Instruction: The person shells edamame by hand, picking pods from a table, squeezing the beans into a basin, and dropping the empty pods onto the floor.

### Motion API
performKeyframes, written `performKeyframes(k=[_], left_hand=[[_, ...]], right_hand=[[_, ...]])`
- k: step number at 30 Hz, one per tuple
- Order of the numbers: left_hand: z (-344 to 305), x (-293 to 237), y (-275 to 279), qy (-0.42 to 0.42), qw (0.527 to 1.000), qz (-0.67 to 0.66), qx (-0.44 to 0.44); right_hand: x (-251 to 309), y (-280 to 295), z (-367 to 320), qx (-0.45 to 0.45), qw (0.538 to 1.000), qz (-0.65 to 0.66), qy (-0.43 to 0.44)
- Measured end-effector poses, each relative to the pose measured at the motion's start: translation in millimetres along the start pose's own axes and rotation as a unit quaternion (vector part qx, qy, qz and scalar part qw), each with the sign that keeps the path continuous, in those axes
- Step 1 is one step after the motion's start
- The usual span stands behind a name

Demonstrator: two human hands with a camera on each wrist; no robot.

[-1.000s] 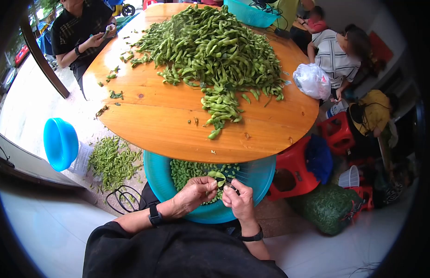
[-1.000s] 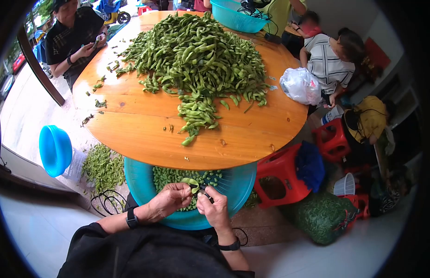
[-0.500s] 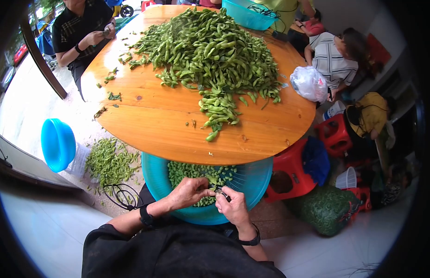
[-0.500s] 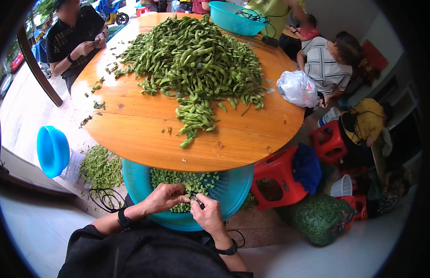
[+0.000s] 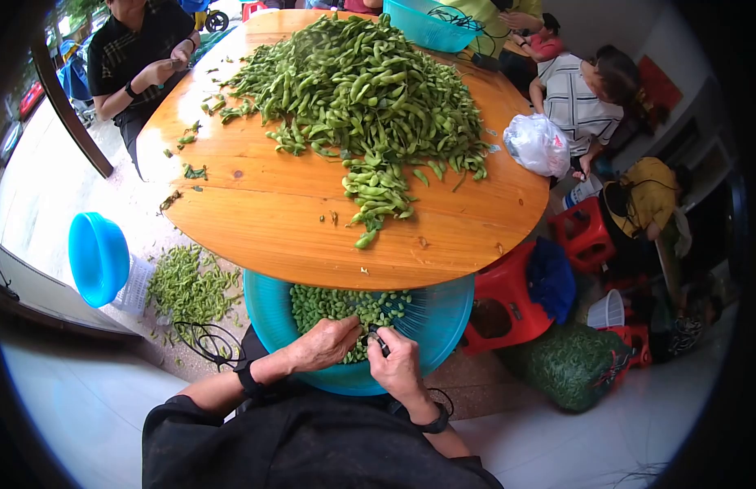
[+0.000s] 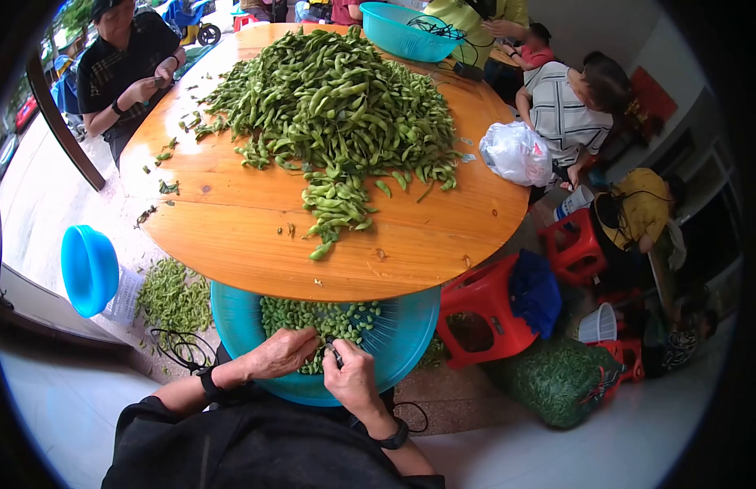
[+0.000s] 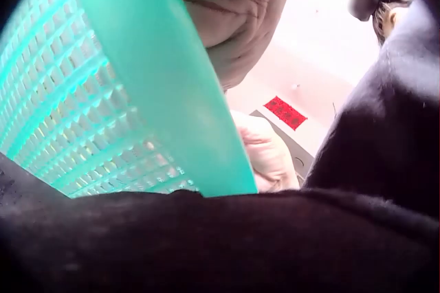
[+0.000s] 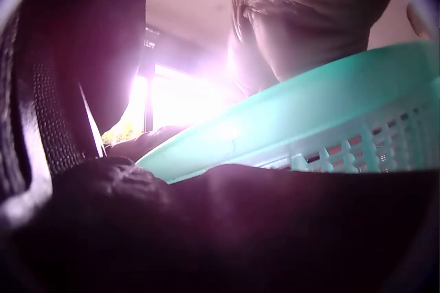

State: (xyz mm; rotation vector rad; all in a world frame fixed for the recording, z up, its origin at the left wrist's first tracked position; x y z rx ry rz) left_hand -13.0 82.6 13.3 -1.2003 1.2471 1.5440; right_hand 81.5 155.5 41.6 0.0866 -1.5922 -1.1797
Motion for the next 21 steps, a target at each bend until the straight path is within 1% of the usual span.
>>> performKeyframes(k=[1, 2, 3, 5, 6, 7, 10, 12, 13, 14, 15, 16, 17, 19, 20, 21], left_hand=[[1, 5, 2, 0.035, 0.999, -0.013, -0.019], [1, 9, 5, 0.070, 0.997, -0.026, -0.037], [2, 5, 5, 0.070, 0.997, -0.026, -0.037], [-2, 16, 10, 0.167, 0.972, -0.145, -0.074], [-4, 27, 7, 0.193, 0.960, -0.191, -0.063], [-5, 30, 8, 0.194, 0.960, -0.190, -0.063], [-8, 34, 6, 0.182, 0.963, -0.193, -0.043], [-8, 8, -1, 0.060, 0.995, -0.079, 0.032], [-10, 8, 1, 0.060, 0.995, -0.080, 0.032], [-14, 4, -6, 0.033, 0.995, -0.001, 0.095], [-19, 0, -14, 0.006, 0.985, 0.078, 0.156], [-19, -21, -9, 0.017, 0.982, 0.052, 0.183], [-16, -37, 1, 0.020, 0.982, 0.052, 0.179], [-8, -69, 21, -0.002, 0.986, -0.016, 0.167], [-2, -82, 40, -0.031, 0.993, -0.022, 0.111], [5, -91, 59, -0.043, 0.997, -0.015, 0.056]], right_hand=[[16, 9, -1, -0.066, 0.995, -0.037, 0.068], [16, 5, -2, -0.062, 0.995, -0.034, 0.067], [19, 4, -2, -0.062, 0.995, -0.034, 0.066], [28, 1, -2, -0.068, 0.992, -0.060, 0.089], [29, -1, -2, -0.064, 0.992, -0.061, 0.092], [28, -1, 0, -0.065, 0.992, -0.061, 0.092], [22, 5, 5, -0.065, 0.992, -0.046, 0.095], [21, 31, 2, -0.096, 0.991, -0.063, 0.073], [16, 46, -2, -0.114, 0.988, -0.084, 0.061], [8, 66, -8, -0.144, 0.983, -0.111, 0.034], [-2, 88, -16, -0.173, 0.975, -0.137, 0.007], [-17, 109, -25, -0.197, 0.966, -0.164, -0.027], [-34, 128, -36, -0.219, 0.956, -0.188, -0.060], [-81, 160, -57, -0.249, 0.925, -0.248, -0.147], [-91, 167, -58, -0.211, 0.918, -0.311, -0.125], [-98, 170, -61, -0.175, 0.906, -0.373, -0.103]])
Point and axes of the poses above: each hand's wrist, its own z-axis towards the middle knuckle, its own y-axis out of the back of the hand, x = y × z, the point moved 9 cm from there along z, towards the middle knuckle, and after that the axes turned 15 degrees about -z, right-handed, at the moved point
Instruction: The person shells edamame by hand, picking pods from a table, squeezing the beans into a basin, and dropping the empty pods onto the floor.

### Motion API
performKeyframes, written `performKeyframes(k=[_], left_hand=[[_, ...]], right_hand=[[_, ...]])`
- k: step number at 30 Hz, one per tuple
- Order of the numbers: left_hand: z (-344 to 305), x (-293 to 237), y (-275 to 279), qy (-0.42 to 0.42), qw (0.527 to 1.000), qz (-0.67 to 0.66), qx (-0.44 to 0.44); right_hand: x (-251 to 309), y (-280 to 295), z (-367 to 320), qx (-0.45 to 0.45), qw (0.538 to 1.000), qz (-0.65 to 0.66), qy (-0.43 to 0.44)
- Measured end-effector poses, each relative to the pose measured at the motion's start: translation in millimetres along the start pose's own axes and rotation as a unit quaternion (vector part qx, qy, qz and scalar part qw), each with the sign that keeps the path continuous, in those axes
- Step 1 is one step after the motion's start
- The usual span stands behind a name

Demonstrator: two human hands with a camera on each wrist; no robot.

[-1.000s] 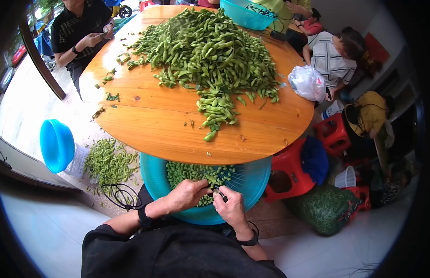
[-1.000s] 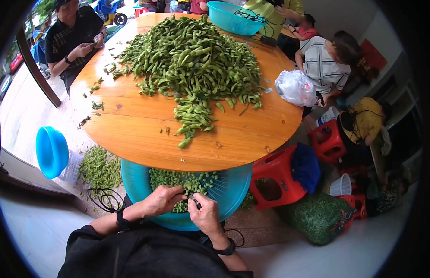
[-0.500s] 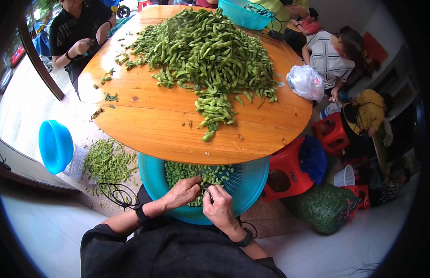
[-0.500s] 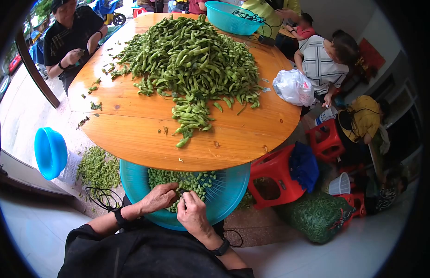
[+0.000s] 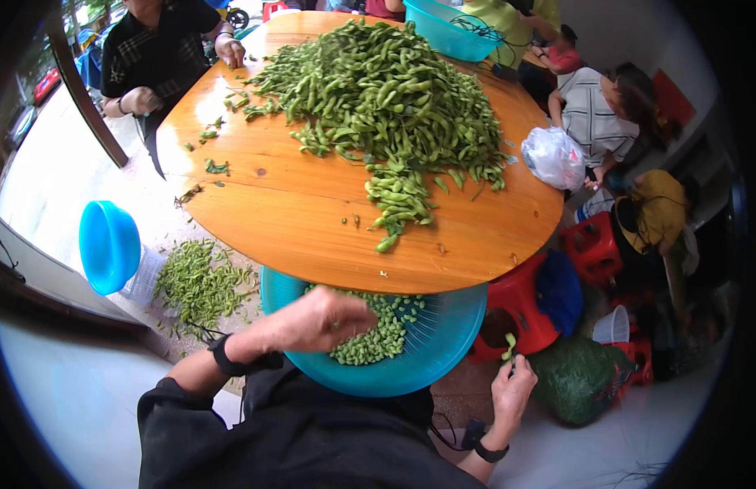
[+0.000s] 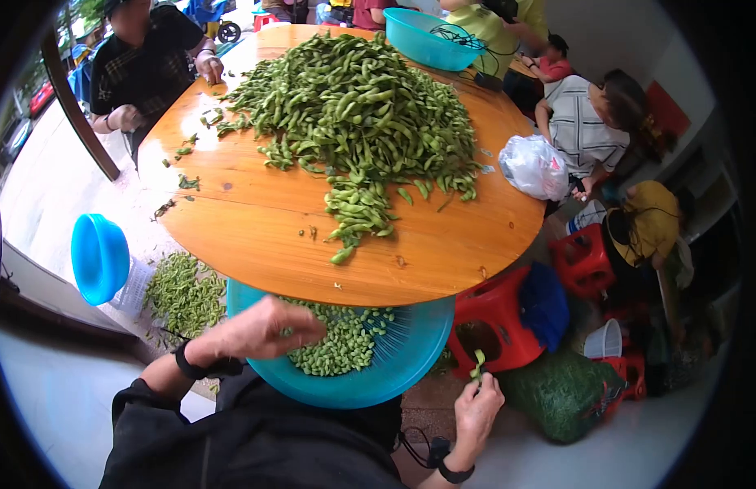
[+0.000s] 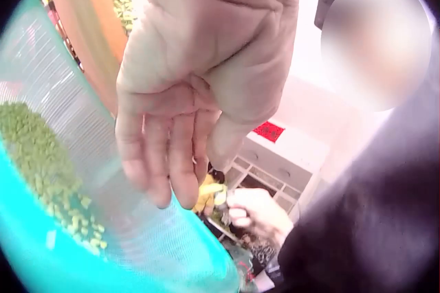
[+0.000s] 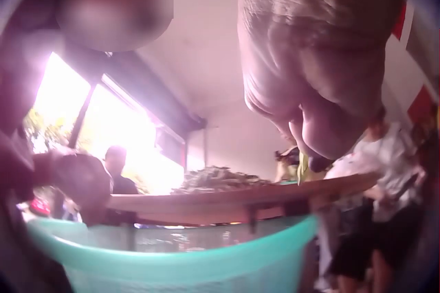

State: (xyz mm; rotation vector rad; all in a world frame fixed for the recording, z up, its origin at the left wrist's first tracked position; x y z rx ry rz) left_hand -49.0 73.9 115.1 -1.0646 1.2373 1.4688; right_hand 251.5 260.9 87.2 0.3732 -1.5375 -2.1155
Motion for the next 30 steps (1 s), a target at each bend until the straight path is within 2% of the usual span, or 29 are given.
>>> performKeyframes(k=[1, 2, 4, 5, 6, 7, 8, 10, 11, 15, 17, 18, 19, 20, 22, 24, 25, 26, 27, 28, 29, 30], left_hand=[[4, -12, 19, -0.033, 0.997, 0.020, -0.061], [9, -11, 36, -0.026, 0.992, 0.071, -0.106], [20, -9, 62, -0.022, 0.974, 0.112, -0.197], [28, -6, 67, -0.022, 0.974, 0.112, -0.196], [37, -11, 66, -0.058, 0.970, 0.148, -0.184], [45, -14, 62, -0.095, 0.963, 0.184, -0.170], [53, -8, 57, -0.097, 0.965, 0.181, -0.166], [68, 4, 47, -0.080, 0.937, 0.291, -0.176], [76, 16, 45, -0.024, 0.928, 0.326, -0.179], [86, 28, 43, 0.025, 0.907, 0.369, -0.199], [75, 5, 51, -0.101, 0.907, 0.317, -0.259], [74, 6, 53, -0.103, 0.907, 0.317, -0.256], [68, 4, 63, -0.116, 0.909, 0.266, -0.297], [61, 3, 72, -0.128, 0.908, 0.215, -0.337], [52, -5, 76, -0.116, 0.911, 0.180, -0.353], [50, 7, 75, -0.034, 0.943, 0.080, -0.323], [49, 16, 68, -0.039, 0.955, -0.026, -0.294], [45, 14, 62, -0.040, 0.955, -0.026, -0.294], [47, 22, 46, -0.005, 0.956, -0.183, -0.231], [47, 28, 23, 0.030, 0.928, -0.335, -0.161], [44, 28, 8, 0.035, 0.930, -0.343, -0.131], [41, 29, -10, 0.041, 0.930, -0.350, -0.101]], right_hand=[[-15, -16, -6, 0.100, 0.992, -0.056, -0.052], [-16, -17, -6, 0.098, 0.992, -0.054, -0.049], [-14, -18, -12, 0.174, 0.980, -0.063, -0.076], [-14, -19, -11, 0.141, 0.987, -0.047, -0.066], [-12, -20, -9, 0.140, 0.987, -0.047, -0.069], [0, -14, -3, 0.104, 0.993, -0.009, -0.047], [13, -6, 2, 0.067, 0.997, 0.027, -0.026], [38, 7, 10, 0.030, 0.997, 0.077, 0.007], [49, 11, 13, 0.016, 0.995, 0.093, 0.013], [88, 15, 22, 0.021, 0.985, 0.167, 0.038], [105, 17, 23, 0.007, 0.982, 0.184, 0.048], [113, 12, 23, 0.031, 0.976, 0.211, 0.053], [122, 7, 24, 0.056, 0.968, 0.237, 0.058], [132, 11, 27, 0.059, 0.962, 0.259, 0.071], [149, 9, 31, 0.060, 0.951, 0.288, 0.092], [163, 10, 34, 0.053, 0.942, 0.315, 0.101], [166, 4, 35, 0.069, 0.935, 0.334, 0.094], [169, -2, 36, 0.085, 0.928, 0.354, 0.086], [170, -4, 36, 0.085, 0.928, 0.354, 0.086], [170, -16, 35, 0.139, 0.889, 0.434, 0.049], [172, -26, 32, 0.191, 0.840, 0.508, 0.011], [173, -24, 31, 0.192, 0.840, 0.508, 0.011]])
Point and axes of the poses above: each hand's wrist, its own z-axis towards the middle knuckle, its own y-axis out of the back of the hand, x = y × z, the point moved 9 cm from there along z, towards the middle knuckle, and after that the axes turned 15 degrees about -z, right-handed, at the moved point
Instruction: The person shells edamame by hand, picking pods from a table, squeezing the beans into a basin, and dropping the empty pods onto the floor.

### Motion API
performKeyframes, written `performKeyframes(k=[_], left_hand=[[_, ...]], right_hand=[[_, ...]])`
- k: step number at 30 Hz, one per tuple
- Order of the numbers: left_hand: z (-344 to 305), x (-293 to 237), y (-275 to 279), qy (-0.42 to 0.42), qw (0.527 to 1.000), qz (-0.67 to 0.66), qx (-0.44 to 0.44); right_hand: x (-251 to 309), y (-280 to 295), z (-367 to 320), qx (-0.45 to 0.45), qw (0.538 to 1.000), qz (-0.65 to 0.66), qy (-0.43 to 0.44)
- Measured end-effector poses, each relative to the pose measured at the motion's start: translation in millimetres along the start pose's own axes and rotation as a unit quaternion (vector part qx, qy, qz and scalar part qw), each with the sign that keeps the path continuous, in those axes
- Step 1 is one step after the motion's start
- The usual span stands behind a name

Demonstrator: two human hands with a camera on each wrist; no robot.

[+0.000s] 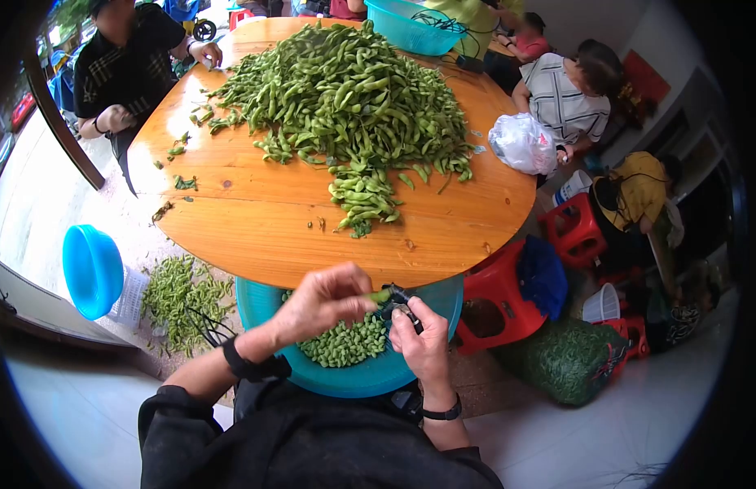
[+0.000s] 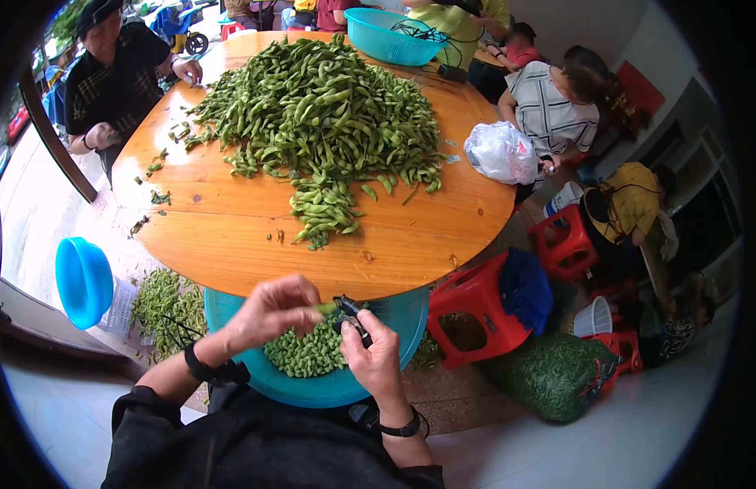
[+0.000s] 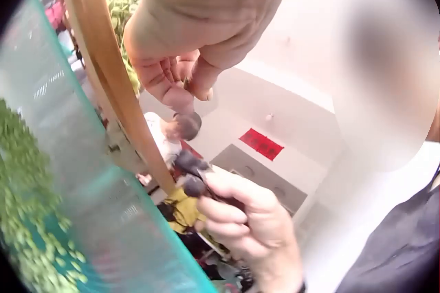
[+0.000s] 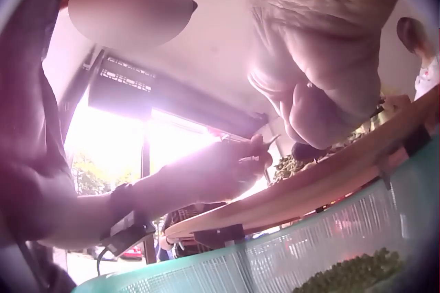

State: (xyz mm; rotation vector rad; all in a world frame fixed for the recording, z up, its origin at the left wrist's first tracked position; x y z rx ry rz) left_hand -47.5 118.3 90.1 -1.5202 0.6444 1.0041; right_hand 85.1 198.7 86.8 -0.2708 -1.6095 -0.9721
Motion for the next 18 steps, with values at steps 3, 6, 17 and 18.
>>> performKeyframes(k=[3, 6, 17, 18], left_hand=[[-11, 27, -10, 0.016, 1.000, -0.022, -0.009], [-14, 37, -9, 0.018, 0.999, -0.020, -0.036], [-26, 57, -2, 0.016, 0.997, -0.022, -0.072], [-27, 55, -3, 0.009, 0.997, -0.024, -0.076]], right_hand=[[2, -15, -6, 0.084, 0.980, 0.176, -0.037], [-10, -15, -11, 0.084, 0.977, 0.190, -0.045], [-26, -24, -26, 0.111, 0.975, 0.176, -0.077], [-25, -25, -26, 0.111, 0.975, 0.177, -0.077]])
Point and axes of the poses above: each hand's wrist, its own z-axis towards the middle knuckle, its own y-axis out of the back of the hand, x = y × z, the point moved 9 cm from there along z, towards the middle knuckle, and after that the axes turned 15 degrees about -z, right-handed, at the moved point
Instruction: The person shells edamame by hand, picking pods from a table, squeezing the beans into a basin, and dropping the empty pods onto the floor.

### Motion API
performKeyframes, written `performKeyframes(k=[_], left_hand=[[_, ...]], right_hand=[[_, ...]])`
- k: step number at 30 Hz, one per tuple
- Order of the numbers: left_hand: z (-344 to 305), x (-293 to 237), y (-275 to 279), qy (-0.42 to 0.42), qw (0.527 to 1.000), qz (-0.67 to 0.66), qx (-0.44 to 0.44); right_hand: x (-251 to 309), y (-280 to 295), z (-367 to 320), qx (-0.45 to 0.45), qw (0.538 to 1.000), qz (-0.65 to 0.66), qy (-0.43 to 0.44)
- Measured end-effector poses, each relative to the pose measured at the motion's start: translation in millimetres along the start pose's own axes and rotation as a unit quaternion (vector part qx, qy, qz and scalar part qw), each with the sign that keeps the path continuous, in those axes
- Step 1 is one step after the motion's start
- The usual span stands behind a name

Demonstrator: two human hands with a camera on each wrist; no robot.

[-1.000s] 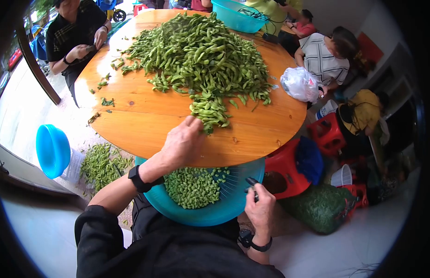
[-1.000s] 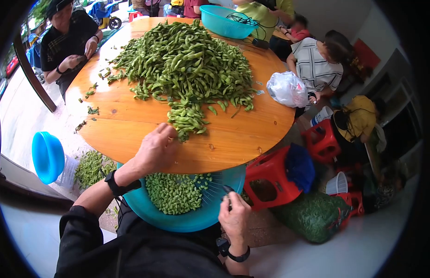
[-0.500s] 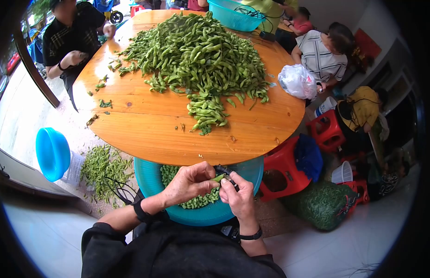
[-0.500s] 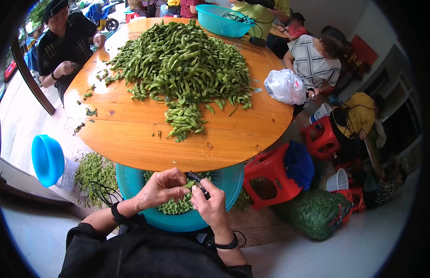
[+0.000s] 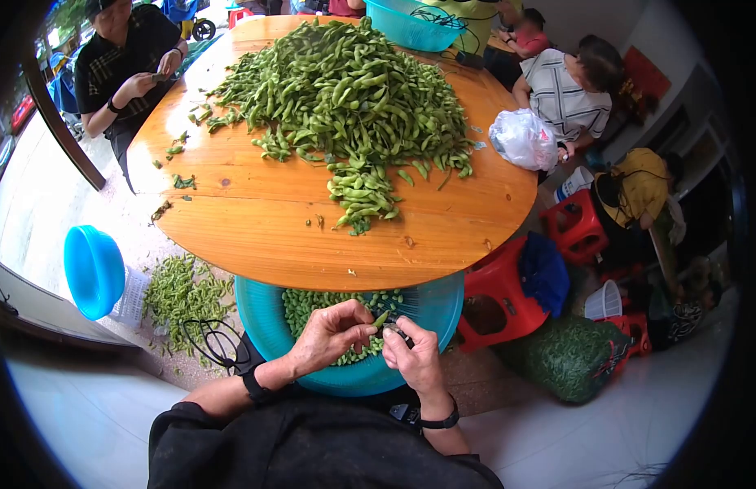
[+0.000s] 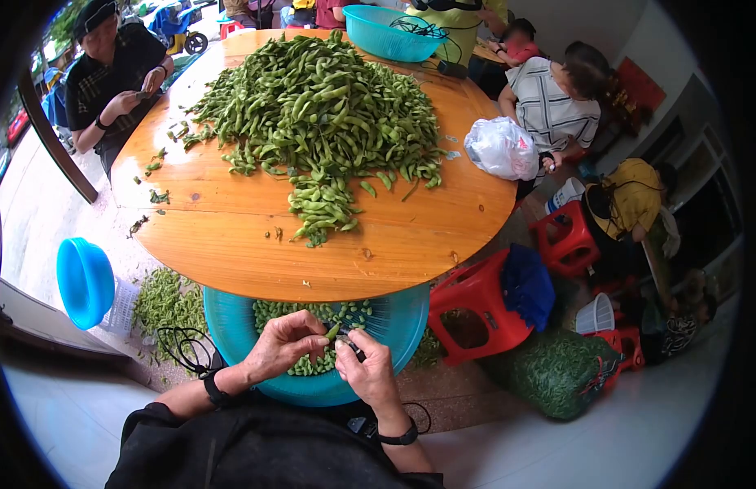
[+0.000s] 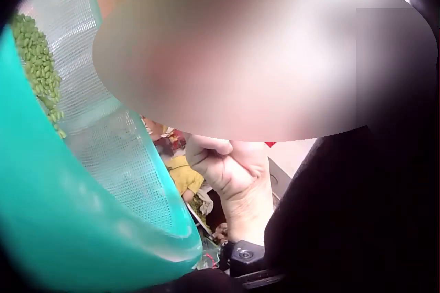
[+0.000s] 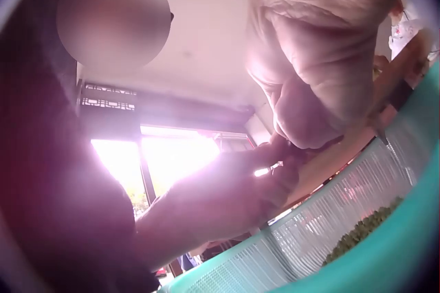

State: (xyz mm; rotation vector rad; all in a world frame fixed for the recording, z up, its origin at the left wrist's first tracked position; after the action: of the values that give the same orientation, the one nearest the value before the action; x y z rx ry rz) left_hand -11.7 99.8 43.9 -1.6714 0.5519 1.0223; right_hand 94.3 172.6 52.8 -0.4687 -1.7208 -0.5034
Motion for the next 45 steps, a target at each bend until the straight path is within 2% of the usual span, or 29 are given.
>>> performKeyframes(k=[5, 8, 11, 13, 14, 16, 17, 19, 23, 27, 29, 30, 32, 33, 34, 36, 37, 39, 43, 45], left_hand=[[-1, -1, 5, -0.021, 1.000, -0.007, -0.012], [-3, -7, 2, -0.048, 0.998, 0.043, -0.006], [-3, 0, 5, -0.034, 0.999, 0.014, 0.006], [-3, 4, 3, -0.024, 0.993, -0.113, 0.030], [-3, 2, 3, -0.024, 0.993, -0.113, 0.030], [-3, 7, 2, 0.044, 0.988, -0.140, 0.037], [-3, 9, 5, 0.045, 0.988, -0.140, 0.038], [-6, 25, 2, 0.100, 0.963, -0.240, 0.075], [-10, 34, 1, 0.114, 0.945, -0.293, 0.092], [-6, 35, 7, 0.119, 0.952, -0.272, 0.068], [-3, 31, 13, 0.094, 0.982, -0.160, 0.044], [-3, 32, 14, 0.094, 0.982, -0.161, 0.044], [-6, 38, 22, 0.098, 0.994, -0.026, 0.032], [-7, 37, 23, 0.097, 0.994, -0.003, 0.041], [-9, 36, 23, 0.098, 0.994, -0.003, 0.041], [-11, 27, 19, 0.060, 0.990, 0.111, 0.069], [-12, 27, 19, 0.060, 0.990, 0.111, 0.070], [-16, 15, 11, -0.042, 0.936, 0.337, 0.097], [-19, 7, 5, -0.044, 0.908, 0.409, 0.083], [-18, -1, 8, -0.087, 0.907, 0.410, 0.046]], right_hand=[[1, -5, -1, 0.023, 0.999, 0.032, -0.007], [-4, -5, 0, 0.016, 0.999, 0.043, -0.009], [-7, -5, 0, 0.038, 0.998, 0.057, -0.002], [-3, -4, 1, 0.055, 0.996, 0.071, -0.001], [-1, -6, 0, 0.073, 0.994, 0.086, -0.001], [-8, -5, 1, 0.096, 0.989, 0.113, -0.011], [-10, -8, 1, 0.120, 0.983, 0.139, -0.020], [-11, -10, 0, 0.134, 0.979, 0.153, -0.034], [-29, -17, 2, 0.160, 0.957, 0.233, -0.058], [-30, -21, 3, 0.121, 0.975, 0.185, -0.032], [-28, -10, 5, 0.027, 1.000, 0.009, -0.005], [-26, -11, 4, 0.027, 1.000, 0.008, -0.005], [-5, -11, 1, -0.010, 0.969, -0.230, 0.094], [-2, -12, 1, -0.011, 0.959, -0.262, 0.104], [0, -11, 1, -0.011, 0.960, -0.261, 0.104], [7, -15, -2, -0.002, 0.944, -0.302, 0.129], [6, -15, -2, -0.002, 0.944, -0.302, 0.129], [17, -15, -5, -0.038, 0.922, -0.336, 0.192], [14, -21, -5, -0.036, 0.919, -0.355, 0.168], [17, -22, -6, -0.055, 0.907, -0.374, 0.184]])
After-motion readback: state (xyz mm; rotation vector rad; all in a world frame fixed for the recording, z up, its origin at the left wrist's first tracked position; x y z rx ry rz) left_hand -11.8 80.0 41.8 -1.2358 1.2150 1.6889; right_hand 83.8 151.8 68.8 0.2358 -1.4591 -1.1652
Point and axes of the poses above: each hand's wrist, its own z-axis towards the middle knuckle, its own y-axis out of the back of the hand, x = y × z, the point moved 9 cm from there along z, towards the middle knuckle, and after that the axes turned 15 degrees about -z, right-handed, at the moved point
